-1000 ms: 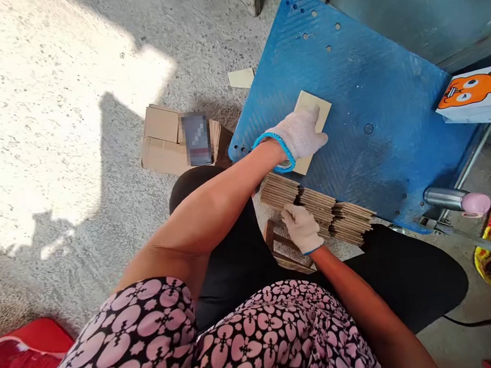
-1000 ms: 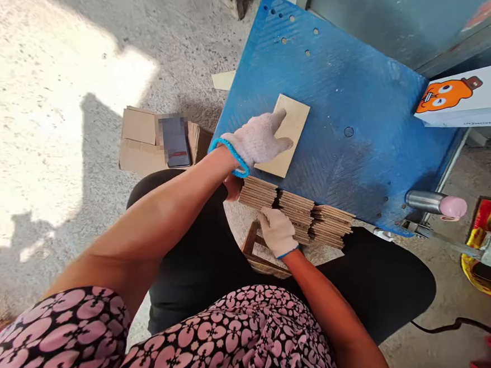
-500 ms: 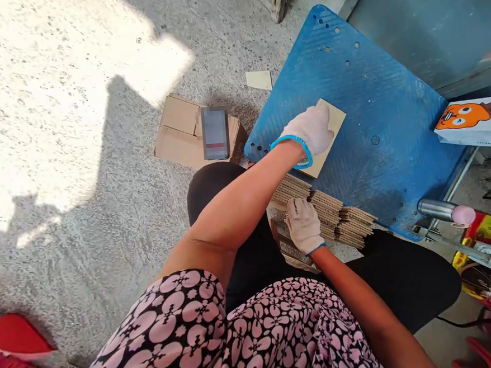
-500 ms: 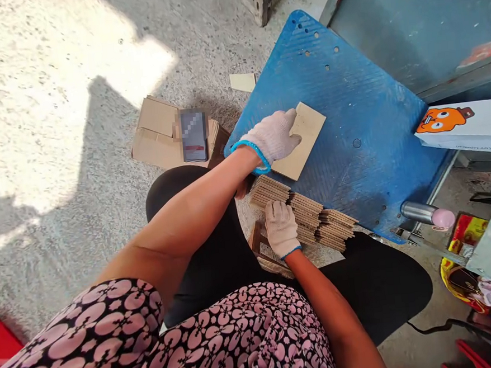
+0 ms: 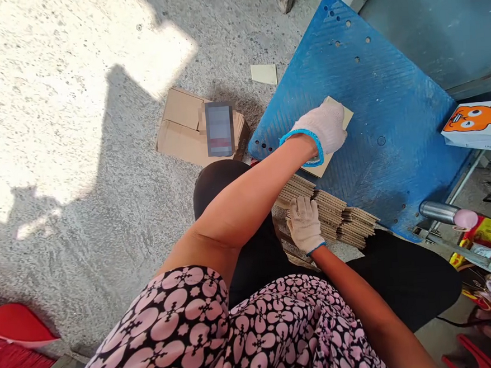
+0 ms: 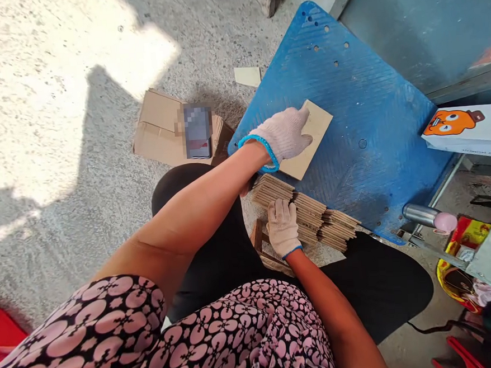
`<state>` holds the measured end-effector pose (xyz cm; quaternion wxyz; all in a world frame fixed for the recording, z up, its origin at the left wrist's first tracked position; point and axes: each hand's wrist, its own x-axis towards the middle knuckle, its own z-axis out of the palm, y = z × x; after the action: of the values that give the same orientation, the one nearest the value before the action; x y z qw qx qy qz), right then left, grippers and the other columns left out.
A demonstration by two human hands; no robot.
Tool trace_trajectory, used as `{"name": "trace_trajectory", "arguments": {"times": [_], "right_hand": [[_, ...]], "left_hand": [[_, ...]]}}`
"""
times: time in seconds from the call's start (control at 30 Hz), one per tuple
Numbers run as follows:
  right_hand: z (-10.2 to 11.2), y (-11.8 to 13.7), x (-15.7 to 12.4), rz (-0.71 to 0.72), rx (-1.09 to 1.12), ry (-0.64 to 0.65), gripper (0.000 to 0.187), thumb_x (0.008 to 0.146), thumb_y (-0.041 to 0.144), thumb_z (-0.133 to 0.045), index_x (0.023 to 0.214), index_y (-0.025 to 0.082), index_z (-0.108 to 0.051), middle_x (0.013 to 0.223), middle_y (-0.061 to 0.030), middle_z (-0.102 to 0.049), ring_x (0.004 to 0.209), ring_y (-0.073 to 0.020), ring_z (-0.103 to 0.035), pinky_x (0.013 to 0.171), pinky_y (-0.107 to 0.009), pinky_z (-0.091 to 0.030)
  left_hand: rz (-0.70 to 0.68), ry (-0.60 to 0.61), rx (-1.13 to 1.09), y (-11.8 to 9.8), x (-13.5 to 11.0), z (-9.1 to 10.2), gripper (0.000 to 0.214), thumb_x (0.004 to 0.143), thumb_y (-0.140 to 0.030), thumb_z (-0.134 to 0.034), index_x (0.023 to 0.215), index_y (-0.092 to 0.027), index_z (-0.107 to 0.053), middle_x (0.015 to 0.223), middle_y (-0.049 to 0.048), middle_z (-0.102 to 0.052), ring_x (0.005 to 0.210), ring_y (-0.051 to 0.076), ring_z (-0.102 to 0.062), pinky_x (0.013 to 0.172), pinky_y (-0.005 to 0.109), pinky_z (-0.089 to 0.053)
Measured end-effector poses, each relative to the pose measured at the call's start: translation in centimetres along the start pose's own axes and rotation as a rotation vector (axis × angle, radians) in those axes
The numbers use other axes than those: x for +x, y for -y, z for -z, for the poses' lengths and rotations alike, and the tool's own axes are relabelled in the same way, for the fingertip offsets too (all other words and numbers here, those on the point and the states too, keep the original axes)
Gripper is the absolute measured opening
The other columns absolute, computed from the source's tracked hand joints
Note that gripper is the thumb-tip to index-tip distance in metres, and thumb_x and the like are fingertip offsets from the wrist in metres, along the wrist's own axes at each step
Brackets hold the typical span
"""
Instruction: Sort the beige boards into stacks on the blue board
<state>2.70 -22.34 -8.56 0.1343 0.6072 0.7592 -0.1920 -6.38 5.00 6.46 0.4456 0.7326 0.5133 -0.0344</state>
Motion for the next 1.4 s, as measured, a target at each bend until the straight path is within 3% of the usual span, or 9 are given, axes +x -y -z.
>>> {"name": "trace_trajectory", "arguments": {"times": [0.27, 0.4, 0.47, 0.63, 0.87, 1.0, 1.1, 1.2, 1.4], "right_hand": [[0.7, 0.5, -0.6, 0.109, 0.006, -0.014, 0.045, 0.097, 0.02, -0.051, 0.14, 0.005, -0.057, 0.142, -0.0214, -0.057, 0.134, -0.033, -0.046, 0.12, -0.05, -0.028], [1.4, 1.1, 0.1, 0.053, 0.063, 0.153, 0.031, 0.102, 0.023, -0.044, 0.123, 0.016, -0.065, 0.115, -0.0126, -0.069, 0.101, -0.0239, -0.064, 0.09, -0.036, -0.049], [1.6, 1.4, 0.6, -0.005, 0.094, 0.214, 0.029, 0.105, 0.028, -0.04, 0.115, 0.021, -0.066, 0.109, -0.0086, -0.07, 0.094, -0.0211, -0.066, 0.077, -0.031, -0.048], [1.7, 1.4, 1.2, -0.059, 0.151, 0.337, 0.028, 0.106, 0.036, -0.04, 0.105, 0.027, -0.067, 0.108, -0.0035, -0.073, 0.094, -0.0195, -0.069, 0.068, -0.029, -0.044], [3.1, 1.0, 2.7, -0.119, 0.163, 0.485, 0.031, 0.106, 0.037, -0.038, 0.111, 0.027, -0.068, 0.108, -0.0053, -0.075, 0.094, -0.0214, -0.071, 0.071, -0.03, -0.045], [6.0, -1.1, 3.0, -0.24, 0.298, 0.431, 0.033, 0.103, 0.041, -0.041, 0.109, 0.028, -0.07, 0.103, -0.0038, -0.077, 0.093, -0.0209, -0.069, 0.073, -0.029, -0.045], [9.2, -4.6, 2.9, -0.298, 0.603, 0.288, 0.029, 0.097, 0.037, -0.049, 0.111, 0.029, -0.073, 0.103, -0.0005, -0.077, 0.093, -0.0184, -0.067, 0.077, -0.027, -0.046], [13.5, -9.0, 3.4, -0.331, 0.89, 0.161, 0.029, 0.087, 0.043, -0.057, 0.099, 0.024, -0.076, 0.088, 0.001, -0.075, 0.082, -0.0167, -0.063, 0.073, -0.027, -0.046], [22.2, -15.4, 5.8, -0.419, 1.212, -0.221, 0.041, 0.065, 0.049, -0.083, 0.09, 0.018, -0.077, 0.08, -0.0025, -0.074, 0.07, -0.0166, -0.061, 0.063, -0.028, -0.046]], "left_hand": [[-0.052, -0.002, 0.023, 0.1, 0.6, -0.5, 0.053, 0.095, -0.034, -0.057, 0.143, -0.013, -0.053, 0.142, 0.0165, -0.057, 0.122, 0.034, -0.058, 0.099, 0.042, -0.049], [-0.054, -0.006, 0.035, 0.1, 0.6, -0.7, 0.049, 0.094, -0.033, -0.057, 0.139, -0.014, -0.057, 0.138, 0.015, -0.061, 0.121, 0.033, -0.06, 0.099, 0.041, -0.049], [-0.055, -0.011, 0.033, 0.2, 0.6, -0.8, 0.048, 0.094, -0.033, -0.057, 0.138, -0.015, -0.057, 0.137, 0.0138, -0.062, 0.121, 0.033, -0.06, 0.1, 0.04, -0.048], [-0.074, -0.007, 0.044, 0.6, 0.7, -0.8, 0.049, 0.093, -0.035, -0.056, 0.137, -0.014, -0.058, 0.137, 0.0145, -0.062, 0.123, 0.033, -0.06, 0.102, 0.04, -0.048], [-0.076, 0.005, 0.088, 1.0, 1.0, -0.6, 0.047, 0.095, -0.035, -0.052, 0.137, -0.014, -0.057, 0.136, 0.0152, -0.063, 0.123, 0.03, -0.061, 0.102, 0.037, -0.049], [-0.071, -0.002, 0.094, 1.1, 1.1, -0.5, 0.048, 0.096, -0.033, -0.049, 0.14, -0.014, -0.056, 0.136, 0.0155, -0.064, 0.125, 0.029, -0.061, 0.103, 0.037, -0.049], [-0.061, -0.004, 0.075, 1.2, 1.3, -0.4, 0.05, 0.097, -0.034, -0.048, 0.142, -0.014, -0.055, 0.138, 0.0143, -0.064, 0.127, 0.028, -0.06, 0.103, 0.035, -0.047], [-0.073, 0.019, 0.023, 1.3, 1.6, -0.5, 0.049, 0.095, -0.036, -0.05, 0.137, -0.013, -0.061, 0.135, 0.0128, -0.066, 0.124, 0.027, -0.062, 0.1, 0.032, -0.047], [-0.113, 0.19, -0.317, 1.6, 1.9, -1.7, 0.036, 0.094, -0.043, -0.052, 0.096, -0.016, -0.075, 0.088, 0.0088, -0.073, 0.083, 0.021, -0.067, 0.072, 0.031, -0.049]]}}
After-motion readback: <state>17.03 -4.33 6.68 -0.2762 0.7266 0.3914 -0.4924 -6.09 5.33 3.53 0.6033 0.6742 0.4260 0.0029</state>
